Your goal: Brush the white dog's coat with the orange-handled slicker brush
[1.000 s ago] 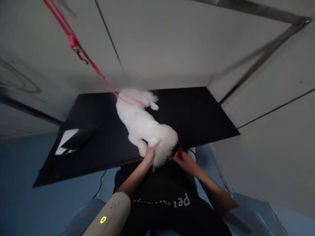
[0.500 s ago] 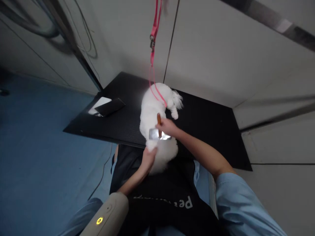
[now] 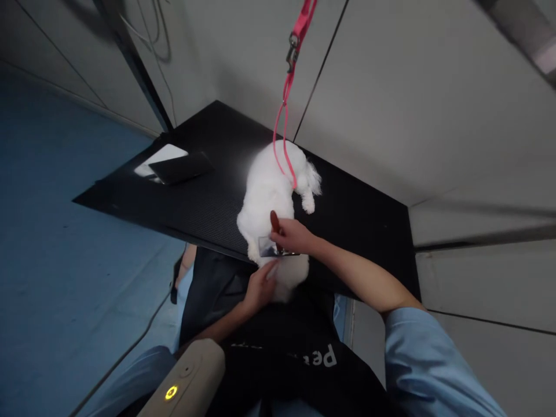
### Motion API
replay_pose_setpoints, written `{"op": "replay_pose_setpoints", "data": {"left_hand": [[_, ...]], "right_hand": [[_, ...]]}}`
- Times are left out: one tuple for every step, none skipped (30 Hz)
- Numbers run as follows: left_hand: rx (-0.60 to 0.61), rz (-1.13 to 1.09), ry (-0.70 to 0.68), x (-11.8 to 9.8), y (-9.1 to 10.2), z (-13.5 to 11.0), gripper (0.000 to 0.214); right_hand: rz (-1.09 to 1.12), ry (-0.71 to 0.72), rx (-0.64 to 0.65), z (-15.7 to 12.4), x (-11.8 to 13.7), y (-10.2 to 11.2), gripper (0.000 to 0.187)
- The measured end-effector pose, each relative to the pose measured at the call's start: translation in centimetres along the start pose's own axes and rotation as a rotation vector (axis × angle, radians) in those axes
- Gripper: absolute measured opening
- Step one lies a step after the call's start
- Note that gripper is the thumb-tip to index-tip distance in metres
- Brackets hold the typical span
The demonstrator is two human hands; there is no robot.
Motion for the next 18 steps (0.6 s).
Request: {"op": "replay_pose_setpoints", "data": {"left_hand": [[0.008, 0.015, -0.007, -0.1, -0.2, 0.0, 0.037], [0.016, 0.033, -0.010, -0.2, -0.3, -0.1, 0.038], [0.020, 0.053, -0.015, -0.2, -0.4, -0.1, 0.038], [0.022, 0.074, -0.028, -0.3, -0.5, -0.1, 0.037], [0.032, 0.095, -0.047, -0.5, -0.7, -0.1, 0.036], [0.045, 0.114, -0.070, -0.7, -0.8, -0.1, 0.035], [0.059, 0.134, -0.089, -0.8, -1.0, -0.1, 0.035], [0.065, 0.154, -0.098, -1.0, -1.1, -0.1, 0.035], [0.064, 0.171, -0.098, -1.0, -1.1, -0.1, 0.036], [0.061, 0.185, -0.091, -1.0, -1.0, -0.1, 0.038], [0.055, 0.191, -0.083, -1.1, -1.0, -0.1, 0.038], [0.045, 0.189, -0.077, -1.1, -0.9, -0.1, 0.038], [0.039, 0.180, -0.078, -1.1, -0.8, -0.1, 0.037], [0.034, 0.169, -0.082, -1.2, -0.8, -0.1, 0.036], [0.035, 0.162, -0.083, -1.2, -0.8, -0.1, 0.036], [0.036, 0.159, -0.080, -1.1, -0.8, -0.1, 0.036], [0.038, 0.161, -0.074, -1.1, -0.8, -0.1, 0.037], [0.041, 0.167, -0.066, -1.0, -0.8, -0.1, 0.037]], "right_hand": [[-0.013, -0.025, 0.002, 0.0, -0.1, -0.1, 0.015], [-0.033, -0.049, -0.064, 0.0, -0.1, 0.3, 0.015], [-0.055, -0.051, -0.145, 0.0, 0.1, 0.8, 0.016], [-0.075, -0.026, -0.178, 0.0, 0.5, 0.9, 0.016], [-0.092, 0.016, -0.139, 0.0, 1.0, 0.6, 0.016], [-0.110, 0.049, -0.051, 0.1, 1.3, 0.0, 0.015], [-0.130, 0.049, 0.042, 0.1, 1.5, -0.6, 0.015], [-0.153, 0.021, 0.085, 0.0, 1.4, -0.9, 0.015], [-0.177, -0.022, 0.048, 0.0, 1.3, -0.6, 0.016], [-0.197, -0.060, -0.042, -0.2, 1.1, 0.1, 0.016], [-0.205, -0.072, -0.128, -0.4, 1.1, 0.7, 0.017], [-0.192, -0.057, -0.158, -0.5, 1.2, 0.8, 0.017], [-0.165, -0.024, -0.123, -0.6, 1.3, 0.5, 0.016], [-0.132, 0.002, -0.051, -0.5, 1.3, -0.1, 0.015], [-0.103, 0.002, 0.017, -0.4, 1.1, -0.6, 0.014], [-0.086, -0.020, 0.046, -0.2, 0.8, -0.7, 0.014], [-0.078, -0.055, 0.004, 0.0, 0.3, -0.2, 0.014], [-0.074, -0.084, -0.090, 0.1, -0.1, 0.6, 0.017]]}}
Point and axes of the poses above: each hand's wrist, its own z-axis towards the middle knuckle, its own y-axis out of the back of the hand, x = y × z, the point moved 7 cm from there along z, towards the middle knuckle, and after that the axes turned 3 degrees about x, right-handed, at the moved point
